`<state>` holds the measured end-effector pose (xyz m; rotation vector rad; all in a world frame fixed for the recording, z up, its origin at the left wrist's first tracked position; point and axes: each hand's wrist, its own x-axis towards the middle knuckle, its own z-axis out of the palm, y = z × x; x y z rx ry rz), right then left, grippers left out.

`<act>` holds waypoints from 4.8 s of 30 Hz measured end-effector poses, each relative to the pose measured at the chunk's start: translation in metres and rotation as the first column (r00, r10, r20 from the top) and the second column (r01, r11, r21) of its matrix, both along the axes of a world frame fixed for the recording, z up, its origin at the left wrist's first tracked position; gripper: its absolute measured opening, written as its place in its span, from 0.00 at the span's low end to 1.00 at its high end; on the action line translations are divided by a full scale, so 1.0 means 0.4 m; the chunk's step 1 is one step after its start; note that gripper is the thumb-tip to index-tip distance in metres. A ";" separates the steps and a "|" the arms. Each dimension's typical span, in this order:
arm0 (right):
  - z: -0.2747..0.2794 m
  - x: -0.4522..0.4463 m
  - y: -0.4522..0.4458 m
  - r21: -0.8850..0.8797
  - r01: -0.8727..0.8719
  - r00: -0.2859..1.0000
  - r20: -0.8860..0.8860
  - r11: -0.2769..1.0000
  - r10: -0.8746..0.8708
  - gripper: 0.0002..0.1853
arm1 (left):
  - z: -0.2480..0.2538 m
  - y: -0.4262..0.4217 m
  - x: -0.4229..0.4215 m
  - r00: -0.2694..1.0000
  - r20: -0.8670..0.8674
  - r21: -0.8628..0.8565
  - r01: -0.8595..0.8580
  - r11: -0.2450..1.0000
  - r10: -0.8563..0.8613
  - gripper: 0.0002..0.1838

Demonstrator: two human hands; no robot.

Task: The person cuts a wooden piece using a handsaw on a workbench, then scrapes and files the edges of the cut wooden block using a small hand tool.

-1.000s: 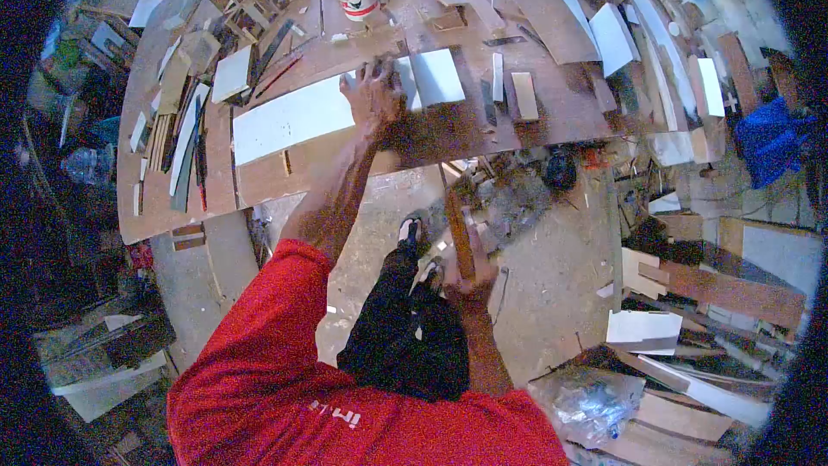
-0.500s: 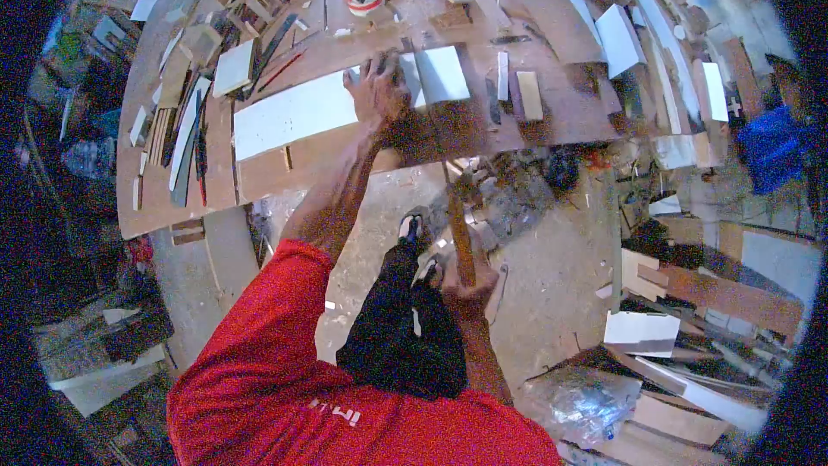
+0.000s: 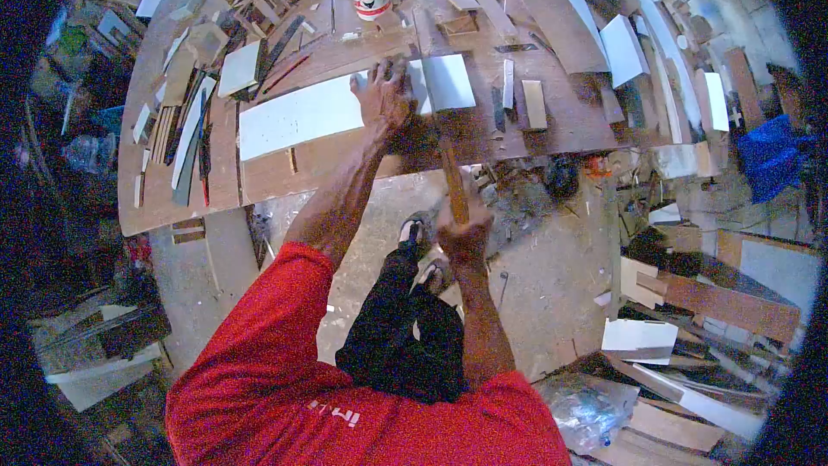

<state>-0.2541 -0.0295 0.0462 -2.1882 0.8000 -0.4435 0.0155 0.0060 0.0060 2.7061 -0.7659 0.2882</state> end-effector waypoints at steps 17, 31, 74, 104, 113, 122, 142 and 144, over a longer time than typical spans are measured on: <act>0.091 -0.107 0.100 0.161 0.144 0.911 0.364 0.976 -0.194 0.10 | 0.009 -0.011 -0.004 1.000 -0.017 -0.118 -0.005 0.993 0.003 0.27; 0.027 0.021 0.014 -0.062 0.031 0.967 0.255 0.998 -0.014 0.20 | 0.017 -0.003 -0.004 0.999 0.020 -0.125 0.036 0.992 -0.033 0.31; 0.026 -0.027 0.024 -0.018 -0.035 0.999 -0.007 0.999 0.035 0.16 | -0.002 -0.002 0.015 1.000 -0.016 -0.076 0.023 0.997 -0.024 0.37; 0.101 -0.096 0.083 0.136 0.058 0.981 0.177 0.989 -0.082 0.14 | 0.017 0.009 -0.008 0.996 -0.084 -0.107 -0.028 0.994 0.020 0.31; 0.132 -0.104 0.077 0.160 0.018 0.999 0.043 0.987 -0.025 0.22 | 0.018 -0.009 0.024 0.997 -0.082 -0.169 -0.013 0.986 -0.001 0.31; 0.053 -0.029 0.039 0.073 -0.027 0.990 0.138 0.997 0.017 0.21 | 0.009 -0.004 0.020 0.999 -0.035 -0.061 -0.019 0.998 0.017 0.36; 0.073 0.098 -0.029 0.106 -0.025 0.984 0.179 0.994 0.006 0.21 | 0.016 -0.029 0.004 0.997 0.070 -0.110 -0.027 0.994 0.035 0.35; 0.064 0.099 -0.030 0.069 -0.028 0.980 0.197 0.997 0.014 0.22 | 0.000 -0.036 0.003 0.997 0.070 -0.069 -0.032 0.997 0.037 0.36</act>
